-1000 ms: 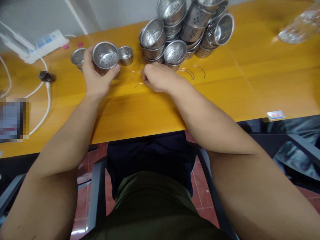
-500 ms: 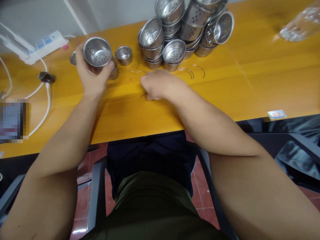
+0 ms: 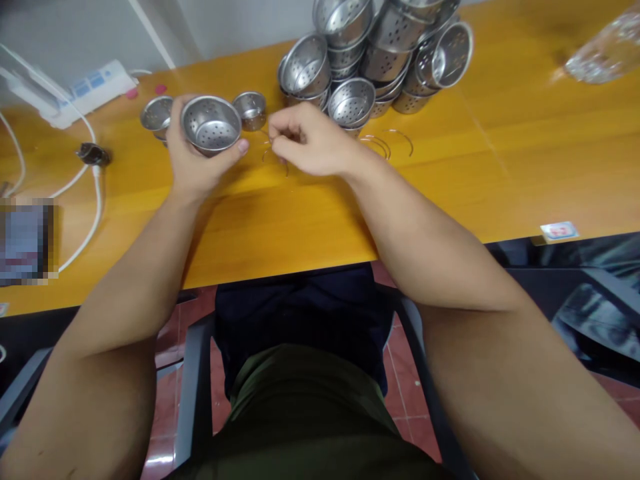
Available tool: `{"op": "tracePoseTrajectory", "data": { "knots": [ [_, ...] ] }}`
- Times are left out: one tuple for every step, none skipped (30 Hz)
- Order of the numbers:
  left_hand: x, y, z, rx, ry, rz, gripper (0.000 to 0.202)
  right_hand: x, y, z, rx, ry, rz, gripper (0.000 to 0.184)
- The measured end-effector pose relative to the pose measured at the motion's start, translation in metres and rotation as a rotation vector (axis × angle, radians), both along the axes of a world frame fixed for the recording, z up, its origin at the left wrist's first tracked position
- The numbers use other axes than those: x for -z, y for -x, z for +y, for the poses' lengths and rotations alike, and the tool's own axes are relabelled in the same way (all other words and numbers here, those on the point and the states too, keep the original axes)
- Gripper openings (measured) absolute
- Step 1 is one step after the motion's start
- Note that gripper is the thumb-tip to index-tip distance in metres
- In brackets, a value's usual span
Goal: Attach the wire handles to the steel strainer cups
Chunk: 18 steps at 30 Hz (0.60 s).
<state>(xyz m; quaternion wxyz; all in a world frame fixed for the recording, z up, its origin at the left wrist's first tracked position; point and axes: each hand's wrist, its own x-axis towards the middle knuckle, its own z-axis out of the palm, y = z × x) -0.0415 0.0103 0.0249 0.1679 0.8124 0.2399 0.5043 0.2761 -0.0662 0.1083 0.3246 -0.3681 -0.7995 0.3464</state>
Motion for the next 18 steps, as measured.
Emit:
{"op": "tracePoseTrajectory", "data": {
  "knots": [
    [0.001, -0.006, -0.002, -0.049, -0.01, -0.052, 0.082, 0.0, 0.002, -0.001, 0.021, -0.01, 0.053, 0.026],
    [0.002, -0.013, -0.004, -0.085, -0.008, -0.096, 0.082, -0.001, 0.003, -0.002, 0.032, -0.024, 0.099, 0.023],
    [0.003, -0.02, -0.005, -0.111, -0.005, -0.123, 0.085, -0.001, 0.004, -0.003, 0.04, -0.039, 0.141, 0.022],
    [0.004, -0.027, -0.007, -0.112, 0.019, -0.123, 0.089, -0.001, 0.005, -0.003, 0.046, -0.055, 0.181, 0.022],
    [0.005, -0.032, -0.009, -0.107, 0.05, -0.119, 0.094, -0.001, 0.006, -0.003, 0.051, -0.069, 0.214, 0.023],
    [0.006, -0.035, -0.011, -0.104, 0.084, -0.116, 0.099, -0.002, 0.007, -0.004, 0.054, -0.082, 0.238, 0.026],
    [0.006, -0.038, -0.012, -0.1, 0.117, -0.111, 0.104, -0.003, 0.008, -0.004, 0.058, -0.094, 0.25, 0.031],
    [0.007, -0.039, -0.014, -0.094, 0.146, -0.104, 0.109, -0.003, 0.008, -0.004, 0.065, -0.105, 0.249, 0.035],
    [0.009, -0.04, -0.015, -0.083, 0.166, -0.096, 0.113, -0.004, 0.008, -0.005, 0.07, -0.113, 0.236, 0.04],
    [0.011, -0.041, -0.015, -0.07, 0.176, -0.089, 0.116, -0.005, 0.009, -0.006, 0.074, -0.121, 0.22, 0.043],
    [0.014, -0.041, -0.015, -0.057, 0.175, -0.083, 0.118, -0.005, 0.009, -0.007, 0.081, -0.126, 0.198, 0.045],
    [0.018, -0.042, -0.014, -0.051, 0.168, -0.079, 0.119, -0.006, 0.009, -0.008, 0.092, -0.13, 0.173, 0.046],
    [0.022, -0.042, -0.012, -0.052, 0.16, -0.078, 0.118, -0.006, 0.01, -0.008, 0.106, -0.134, 0.15, 0.045],
    [0.026, -0.043, -0.01, -0.06, 0.156, -0.078, 0.117, -0.005, 0.01, -0.009, 0.125, -0.136, 0.136, 0.043],
    [0.03, -0.044, -0.007, -0.07, 0.157, -0.081, 0.115, -0.004, 0.01, -0.009, 0.148, -0.136, 0.136, 0.039],
    [0.034, -0.045, -0.004, -0.076, 0.16, -0.09, 0.112, -0.003, 0.011, -0.008, 0.167, -0.134, 0.15, 0.034],
    [0.037, -0.045, -0.002, -0.074, 0.162, -0.103, 0.108, -0.002, 0.012, -0.006, 0.178, -0.137, 0.186, 0.031],
    [0.039, -0.045, 0.0, -0.059, 0.162, -0.117, 0.104, 0.0, 0.012, -0.004, 0.179, -0.144, 0.245, 0.029]
  ]
}}
